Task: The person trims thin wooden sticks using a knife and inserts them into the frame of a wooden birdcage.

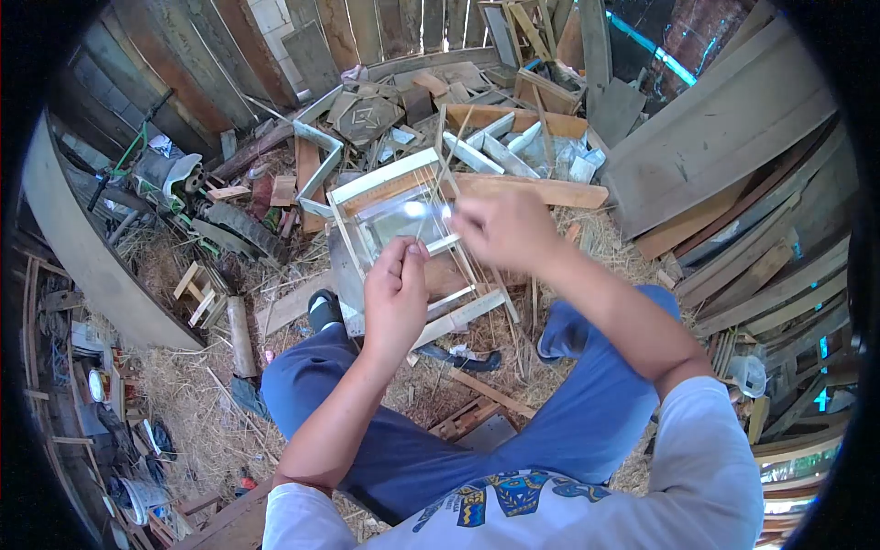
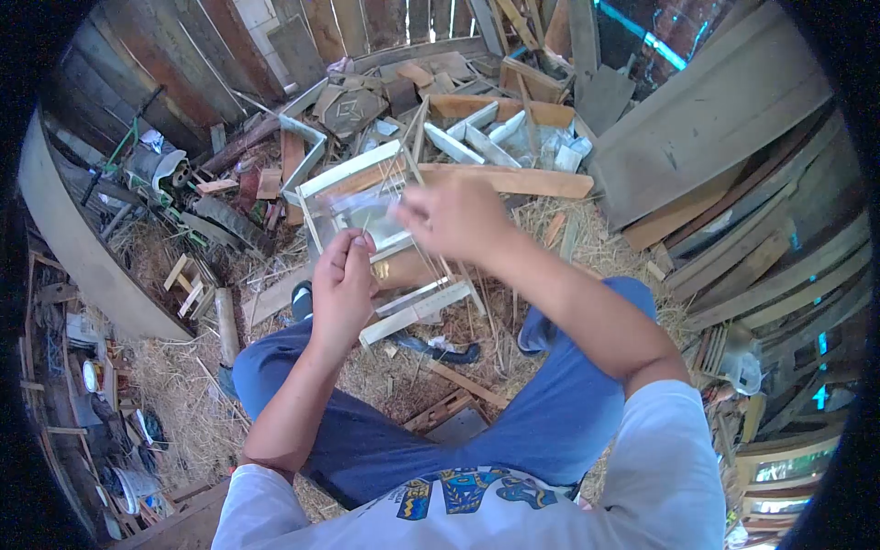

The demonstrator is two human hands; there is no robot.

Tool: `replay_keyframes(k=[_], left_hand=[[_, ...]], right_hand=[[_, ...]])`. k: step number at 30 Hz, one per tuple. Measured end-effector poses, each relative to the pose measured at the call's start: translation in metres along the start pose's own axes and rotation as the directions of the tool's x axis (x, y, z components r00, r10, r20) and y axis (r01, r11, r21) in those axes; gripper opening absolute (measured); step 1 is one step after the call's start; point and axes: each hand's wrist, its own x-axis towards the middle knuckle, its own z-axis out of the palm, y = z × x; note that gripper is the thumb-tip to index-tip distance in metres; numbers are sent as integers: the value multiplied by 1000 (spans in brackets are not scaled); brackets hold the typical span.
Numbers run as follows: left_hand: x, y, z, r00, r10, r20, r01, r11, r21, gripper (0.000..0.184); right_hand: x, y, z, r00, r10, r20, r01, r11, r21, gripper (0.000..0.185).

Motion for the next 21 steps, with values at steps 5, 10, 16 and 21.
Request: replay_keyframes(k=[5,10,16,21], left_hand=[[-2,-6,4,997,73,-6,-72,995,64,18],[-1,-3,0,993,115,-4,-114,986,120,18],[-2,6,1,990,-107,95,126,966,-226,19],[-3,8,3,991,-86,98,104,977,-184,21]], right_hand=[[-3,-3,-5,998,39,57,-37,999,-29,35],[14,23,-8,988,154,-11,-154,984,-92,32],[-7,3,-1,999,30,16,-31,999,23,33],[-9,-6,0,999,-43,-15,43,999,23,34]])
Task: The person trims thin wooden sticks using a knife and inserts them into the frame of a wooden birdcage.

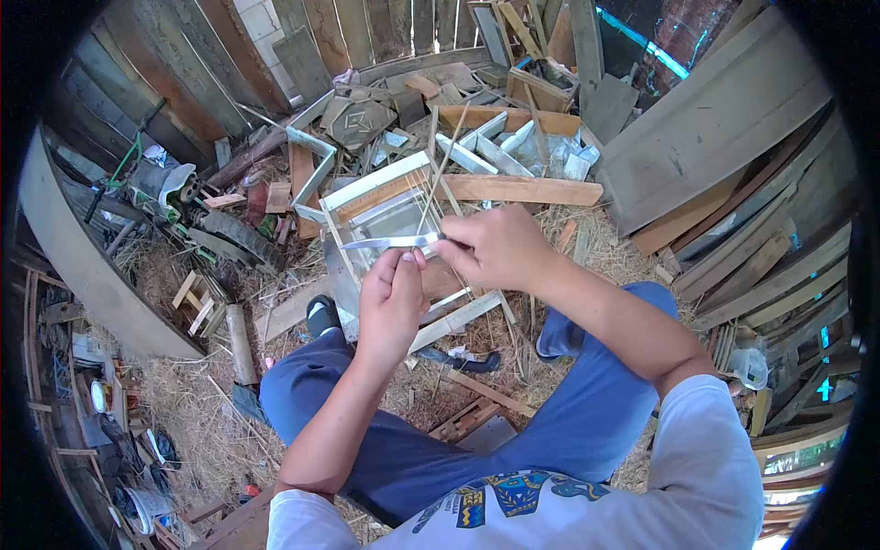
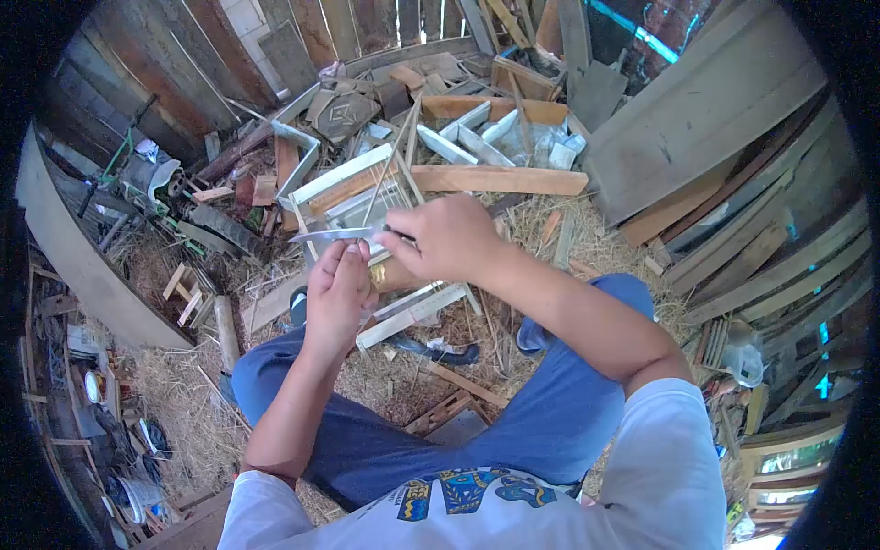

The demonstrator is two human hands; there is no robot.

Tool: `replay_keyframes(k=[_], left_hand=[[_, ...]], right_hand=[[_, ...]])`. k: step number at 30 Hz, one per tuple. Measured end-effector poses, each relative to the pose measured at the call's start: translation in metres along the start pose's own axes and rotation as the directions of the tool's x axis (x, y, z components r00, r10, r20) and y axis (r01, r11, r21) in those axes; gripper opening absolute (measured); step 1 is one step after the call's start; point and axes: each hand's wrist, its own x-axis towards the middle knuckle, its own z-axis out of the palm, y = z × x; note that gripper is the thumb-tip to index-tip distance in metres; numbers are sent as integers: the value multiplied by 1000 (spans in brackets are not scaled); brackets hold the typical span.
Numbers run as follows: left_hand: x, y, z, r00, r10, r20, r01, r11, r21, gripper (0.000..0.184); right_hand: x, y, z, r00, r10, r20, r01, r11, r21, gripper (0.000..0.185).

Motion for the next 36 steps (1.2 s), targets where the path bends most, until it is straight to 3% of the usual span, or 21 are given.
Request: replay_keyframes(k=[3,7,11,12,15,19,23,25,27,28,31,32,35,36], left_hand=[[4,0,-4,1000,16,16,-16,1000,-24,20],[3,0,-3,1000,11,-4,-11,1000,-5,19],[3,-1,-5,1000,6,12,-6,1000,-22,20],[2,-2,-4,1000,13,6,-13,1000,-13,19],[4,-1,-2,1000,16,8,-16,1000,-13,19],[2,0,-6,1000,-18,26,18,1000,-4,20],[0,2,-4,998,-17,67,17,1000,4,20],[2,0,-5,1000,18,25,-19,999,48,19],[-1,-2,-4,1000,16,21,-17,998,55,19],[-1,-2,-3,1000,13,15,-14,998,65,19],[-4,0,-2,999,11,40,-13,999,49,20],[-6,1,-3,999,-1,46,-2,998,56,20],[-4,4,-2,999,-39,34,36,997,63,20],[-5,3,-1,999,-35,41,34,998,45,20]], right_hand=[[11,14,-2,983,150,104,-149,989,-14,35],[2,-2,1,999,9,43,-9,1000,-9,36],[13,21,-2,990,128,56,-126,991,-41,32],[10,12,-4,982,142,125,-136,989,-56,32],[3,7,-5,999,44,29,-43,999,-8,32],[12,32,-6,977,208,49,-207,978,-6,32],[2,18,-8,999,26,47,-23,997,-72,33],[9,37,-8,996,80,39,-80,997,2,35],[16,48,-12,956,287,52,-283,956,-76,34],[11,43,-10,984,179,3,-178,981,-76,35],[0,33,-12,997,73,29,-72,996,-51,35],[3,51,-4,973,230,22,-230,973,-2,38],[16,77,-18,911,397,116,-387,917,-94,40],[12,59,-19,926,353,136,-343,935,-90,43]])
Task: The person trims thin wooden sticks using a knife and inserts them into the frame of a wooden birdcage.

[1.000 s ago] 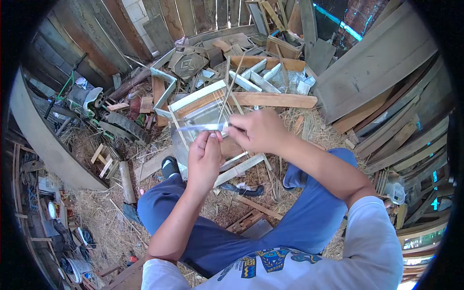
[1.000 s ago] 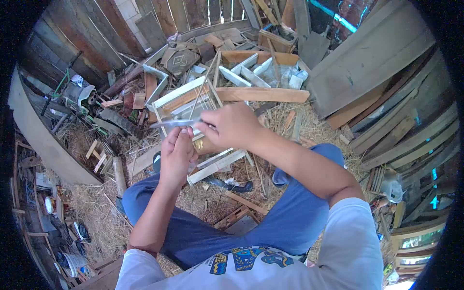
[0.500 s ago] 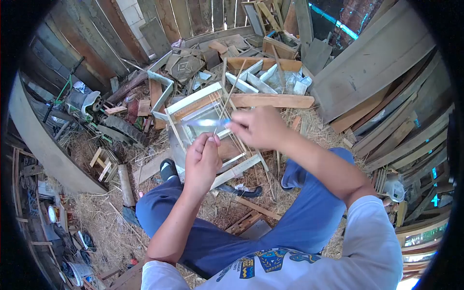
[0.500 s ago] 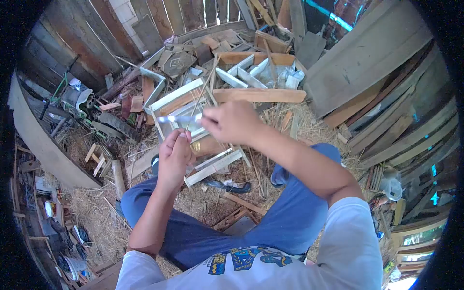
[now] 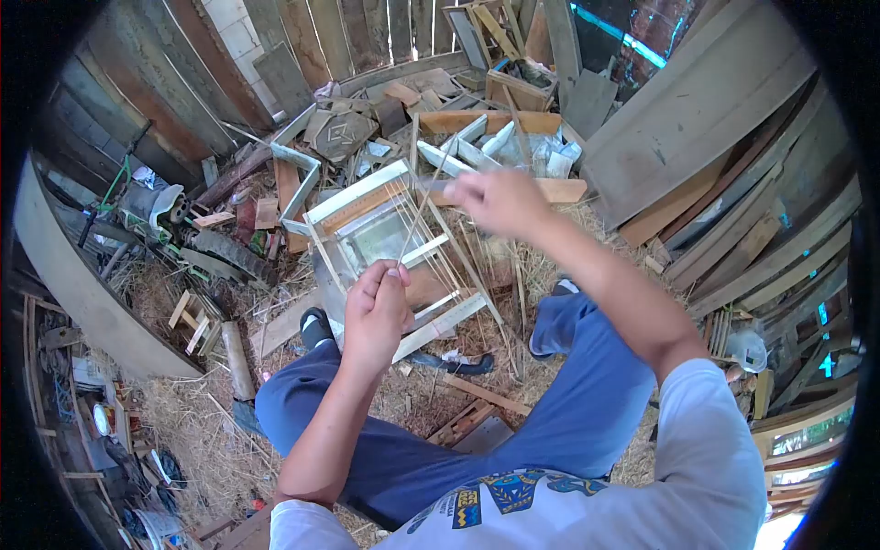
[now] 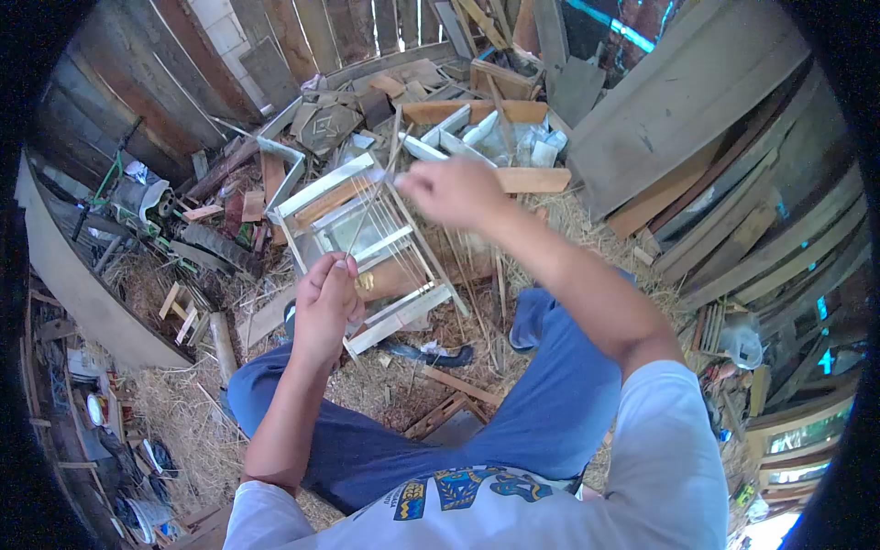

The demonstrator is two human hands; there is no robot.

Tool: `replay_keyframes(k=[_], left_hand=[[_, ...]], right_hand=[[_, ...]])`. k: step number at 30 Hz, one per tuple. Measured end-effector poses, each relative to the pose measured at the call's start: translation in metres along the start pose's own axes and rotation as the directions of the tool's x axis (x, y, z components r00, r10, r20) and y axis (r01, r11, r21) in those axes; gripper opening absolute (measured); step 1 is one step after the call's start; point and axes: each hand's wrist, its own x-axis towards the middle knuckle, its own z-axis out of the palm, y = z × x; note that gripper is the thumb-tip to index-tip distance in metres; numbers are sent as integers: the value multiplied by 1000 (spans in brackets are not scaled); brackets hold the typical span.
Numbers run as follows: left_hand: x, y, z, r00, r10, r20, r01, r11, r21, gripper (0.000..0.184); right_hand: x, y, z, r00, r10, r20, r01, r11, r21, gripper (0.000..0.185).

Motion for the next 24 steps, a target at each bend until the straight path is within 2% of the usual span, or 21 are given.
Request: replay_keyframes(k=[1,3,5,7,8,10,11,13,15,17,18,19,24], left_hand=[[-1,-2,0,1000,-4,2,4,1000,-19,20],[4,-4,-2,1000,-2,-11,2,999,-33,19],[5,-6,-6,1000,-13,-18,12,999,-39,18],[6,-6,-6,999,-50,-20,48,996,-79,16],[7,-5,-6,999,-45,-20,44,996,-80,16],[7,-5,-8,997,-73,22,75,980,-182,17],[8,-4,-10,997,-72,16,74,980,-185,17],[12,-2,-11,986,-128,107,151,955,-254,17],[11,4,-6,980,-151,127,180,947,-266,16],[11,3,-5,974,-176,144,210,939,-273,16],[12,-1,-7,968,-173,183,221,932,-287,15],[13,-3,-8,961,-167,221,230,925,-301,14],[12,-3,-9,965,-158,208,207,949,-238,16]], right_hand=[[-10,-12,1,1000,-8,5,8,1000,-3,43],[-25,-26,8,976,-218,-24,218,976,7,44],[-1,4,12,987,-157,-25,159,983,96,43],[20,32,5,981,187,-57,-181,978,101,42],[18,38,4,981,184,-60,-178,979,100,42],[14,37,0,967,181,-181,-133,960,247,40],[10,34,4,969,176,-176,-129,960,247,40],[-5,10,3,985,135,-105,-110,970,218,37],[-10,-1,1,995,88,-39,-82,986,145,35],[-12,-6,10,995,-38,-93,53,984,173,34],[-11,-11,14,970,-119,-210,167,960,226,32],[-13,-13,14,971,-121,-208,168,959,228,32],[-22,-24,11,987,-153,-41,158,975,156,29]])
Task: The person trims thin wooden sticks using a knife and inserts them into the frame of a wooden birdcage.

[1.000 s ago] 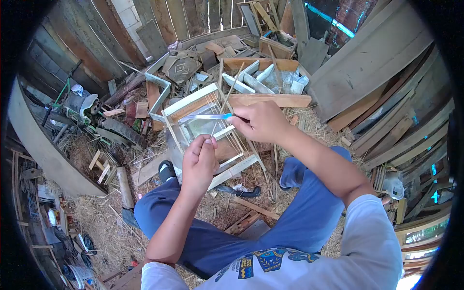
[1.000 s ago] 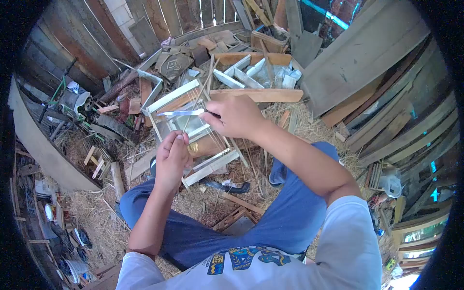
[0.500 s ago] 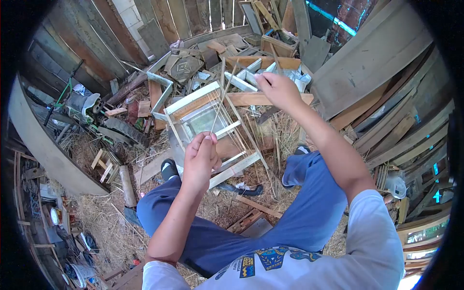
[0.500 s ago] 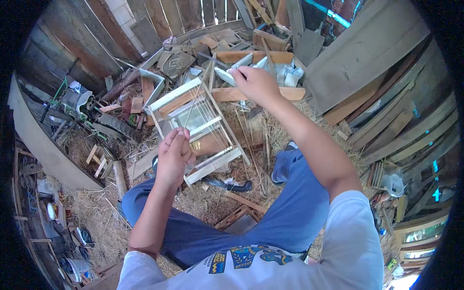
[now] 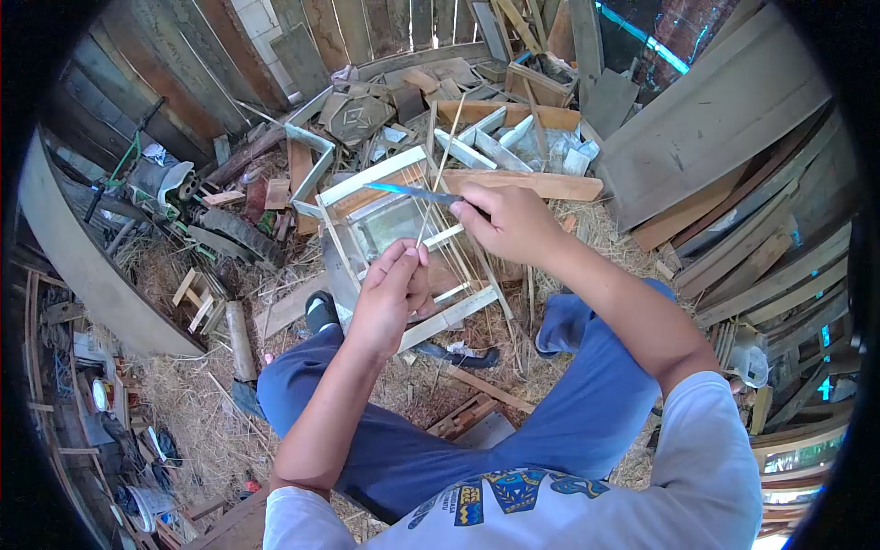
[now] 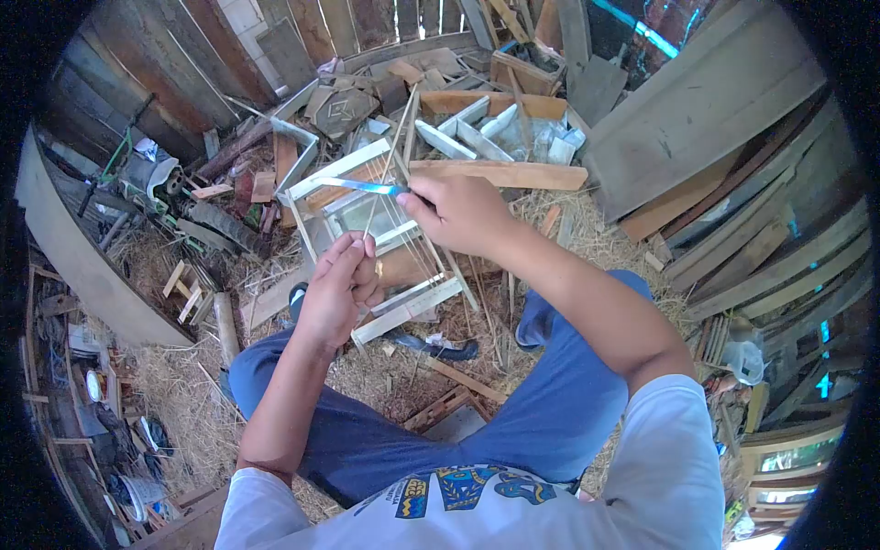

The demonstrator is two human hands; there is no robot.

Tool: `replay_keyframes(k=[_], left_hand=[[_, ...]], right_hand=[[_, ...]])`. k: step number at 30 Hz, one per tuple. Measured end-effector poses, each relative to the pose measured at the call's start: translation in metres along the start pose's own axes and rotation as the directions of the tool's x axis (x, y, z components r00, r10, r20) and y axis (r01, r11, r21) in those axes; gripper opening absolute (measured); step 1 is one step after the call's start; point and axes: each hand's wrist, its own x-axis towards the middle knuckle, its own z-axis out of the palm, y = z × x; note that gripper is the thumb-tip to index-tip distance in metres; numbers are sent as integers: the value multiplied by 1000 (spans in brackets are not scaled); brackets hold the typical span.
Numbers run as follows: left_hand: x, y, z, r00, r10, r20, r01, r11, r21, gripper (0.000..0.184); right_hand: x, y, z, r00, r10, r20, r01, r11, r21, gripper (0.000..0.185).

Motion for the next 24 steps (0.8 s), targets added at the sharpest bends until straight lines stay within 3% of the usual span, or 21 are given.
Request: replay_keyframes(k=[10,16,24], left_hand=[[-2,-2,3,993,82,-87,-69,988,140,20],[-3,-5,7,982,123,-143,-103,985,138,19],[-1,-5,2,987,124,-106,-117,991,72,18]], right_hand=[[-7,-16,14,986,-167,-6,167,986,17,27],[-7,-22,13,981,-195,6,195,981,-4,26],[-6,-26,10,980,-201,-7,200,978,-59,26]])
